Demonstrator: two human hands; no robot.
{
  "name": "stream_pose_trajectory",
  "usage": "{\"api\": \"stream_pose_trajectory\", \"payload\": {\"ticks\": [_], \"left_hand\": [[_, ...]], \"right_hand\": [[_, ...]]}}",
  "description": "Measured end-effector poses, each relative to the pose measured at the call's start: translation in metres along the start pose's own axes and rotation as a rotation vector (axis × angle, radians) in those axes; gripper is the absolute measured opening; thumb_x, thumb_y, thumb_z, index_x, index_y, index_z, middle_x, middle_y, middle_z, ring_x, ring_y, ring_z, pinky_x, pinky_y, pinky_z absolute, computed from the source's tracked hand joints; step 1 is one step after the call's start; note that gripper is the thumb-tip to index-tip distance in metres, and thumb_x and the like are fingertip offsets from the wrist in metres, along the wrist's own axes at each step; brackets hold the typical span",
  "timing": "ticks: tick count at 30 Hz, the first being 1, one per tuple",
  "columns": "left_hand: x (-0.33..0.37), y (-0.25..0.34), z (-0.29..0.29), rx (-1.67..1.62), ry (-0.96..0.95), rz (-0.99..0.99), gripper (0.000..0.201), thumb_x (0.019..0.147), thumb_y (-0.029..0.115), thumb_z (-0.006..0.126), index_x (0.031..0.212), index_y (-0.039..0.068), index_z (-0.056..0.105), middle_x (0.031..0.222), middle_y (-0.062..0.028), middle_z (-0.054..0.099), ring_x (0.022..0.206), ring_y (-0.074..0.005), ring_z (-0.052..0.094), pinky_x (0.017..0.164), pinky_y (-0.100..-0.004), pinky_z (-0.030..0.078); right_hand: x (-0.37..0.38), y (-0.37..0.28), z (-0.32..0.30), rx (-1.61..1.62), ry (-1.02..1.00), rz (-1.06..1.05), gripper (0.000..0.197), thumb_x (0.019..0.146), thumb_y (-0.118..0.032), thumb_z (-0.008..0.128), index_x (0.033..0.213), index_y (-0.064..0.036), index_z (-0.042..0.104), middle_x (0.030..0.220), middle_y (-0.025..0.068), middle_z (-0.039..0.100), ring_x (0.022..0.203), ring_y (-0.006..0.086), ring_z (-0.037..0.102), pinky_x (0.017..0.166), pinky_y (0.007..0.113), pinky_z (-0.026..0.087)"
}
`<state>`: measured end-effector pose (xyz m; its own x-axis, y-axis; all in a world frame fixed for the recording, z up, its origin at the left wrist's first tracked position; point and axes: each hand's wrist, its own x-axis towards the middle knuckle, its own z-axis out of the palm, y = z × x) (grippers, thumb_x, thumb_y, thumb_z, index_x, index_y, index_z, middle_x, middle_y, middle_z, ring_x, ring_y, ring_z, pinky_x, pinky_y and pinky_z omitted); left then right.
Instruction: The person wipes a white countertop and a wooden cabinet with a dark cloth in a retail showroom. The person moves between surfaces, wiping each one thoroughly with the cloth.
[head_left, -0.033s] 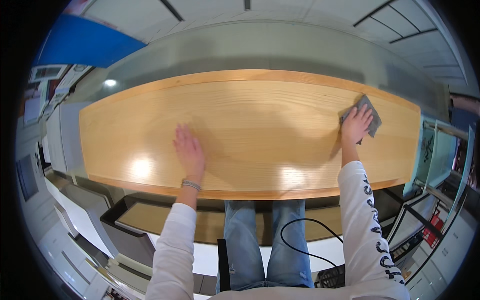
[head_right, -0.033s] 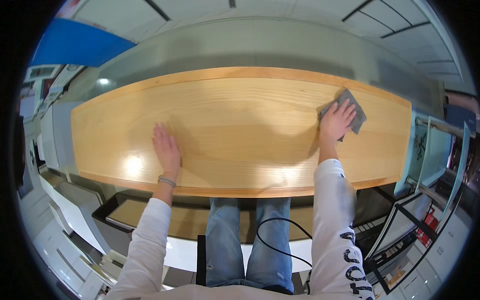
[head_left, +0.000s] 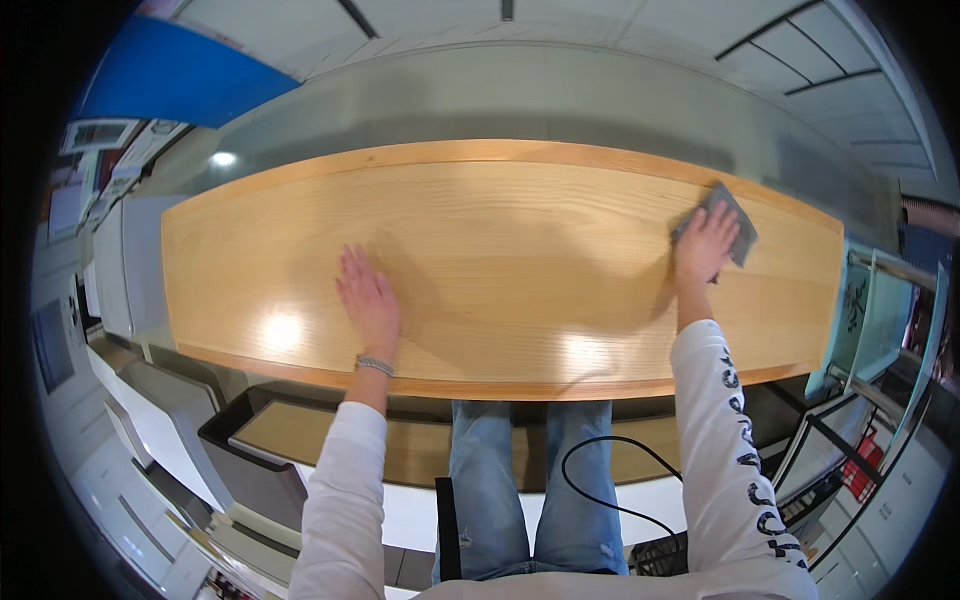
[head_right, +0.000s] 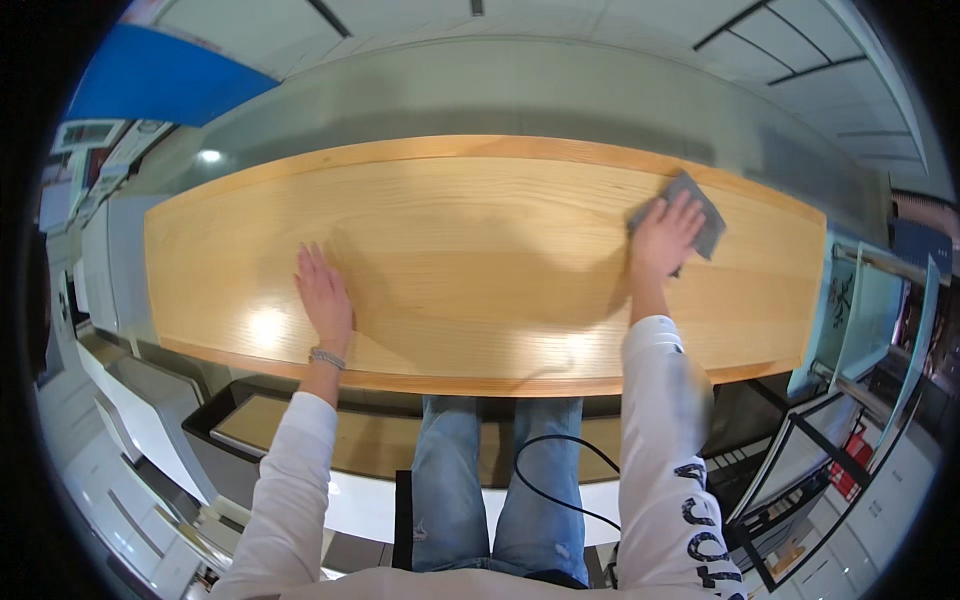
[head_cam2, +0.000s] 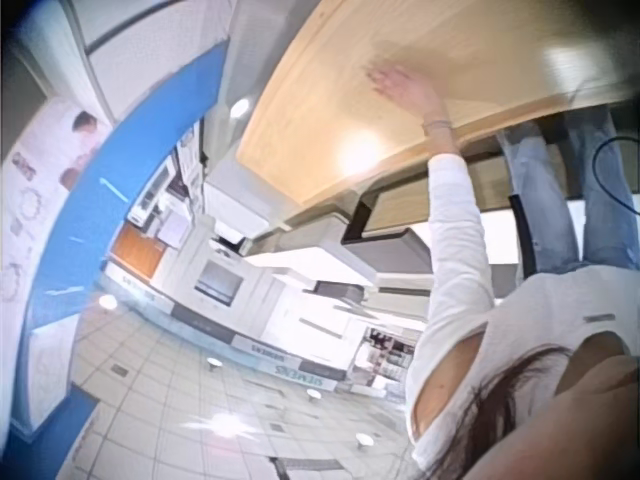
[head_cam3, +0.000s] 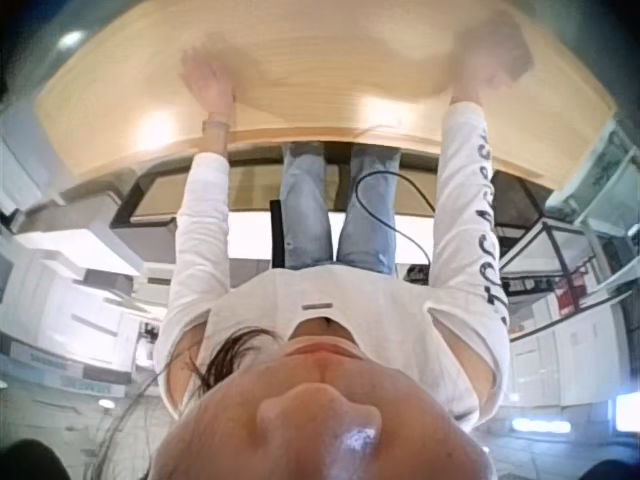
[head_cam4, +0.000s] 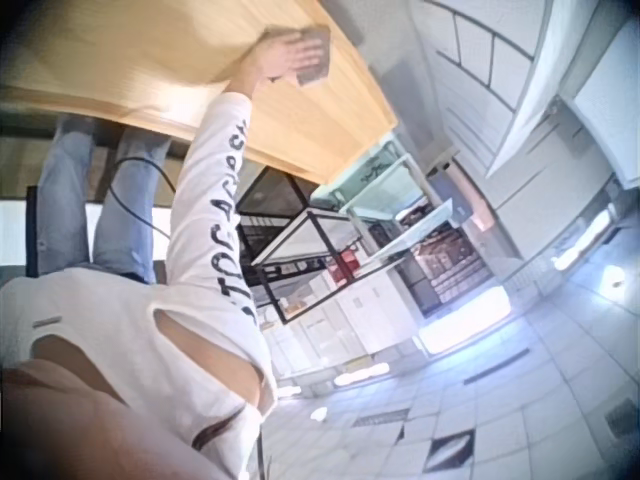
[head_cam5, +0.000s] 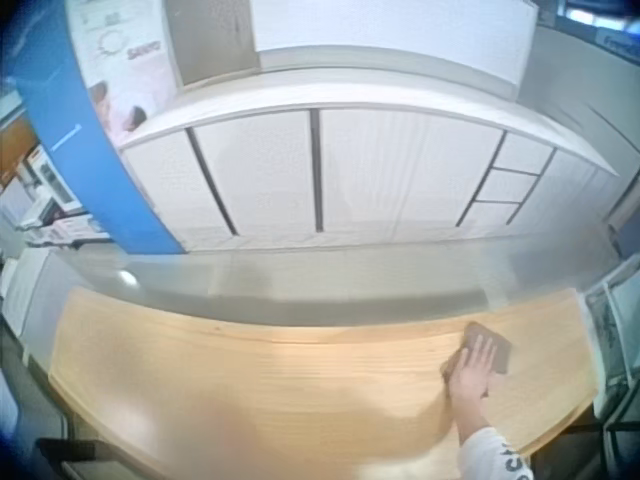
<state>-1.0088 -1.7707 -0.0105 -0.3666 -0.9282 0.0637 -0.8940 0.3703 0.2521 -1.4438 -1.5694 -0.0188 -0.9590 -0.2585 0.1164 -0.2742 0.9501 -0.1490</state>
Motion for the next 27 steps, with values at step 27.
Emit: {"api": "stream_pose_trajectory", "payload": {"ticks": [27], "left_hand": [[0.048, -0.102, -0.024, 0.16, -0.111, -0.307, 0.055, 0.096, 0.029, 0.032, 0.148, 0.012, 0.026, 0.154, -0.0067, 0.023, 0.142, -0.0228, 0.02, 0.115, -0.0467, 0.008]], "right_hand": [[-0.24, -0.401, 0.026, 0.047, -0.313, -0.835, 0.053, 0.097, -0.037, 0.038, 0.145, -0.0157, 0.034, 0.153, 0.0091, 0.026, 0.142, 0.0304, 0.021, 0.11, 0.057, 0.021]]}}
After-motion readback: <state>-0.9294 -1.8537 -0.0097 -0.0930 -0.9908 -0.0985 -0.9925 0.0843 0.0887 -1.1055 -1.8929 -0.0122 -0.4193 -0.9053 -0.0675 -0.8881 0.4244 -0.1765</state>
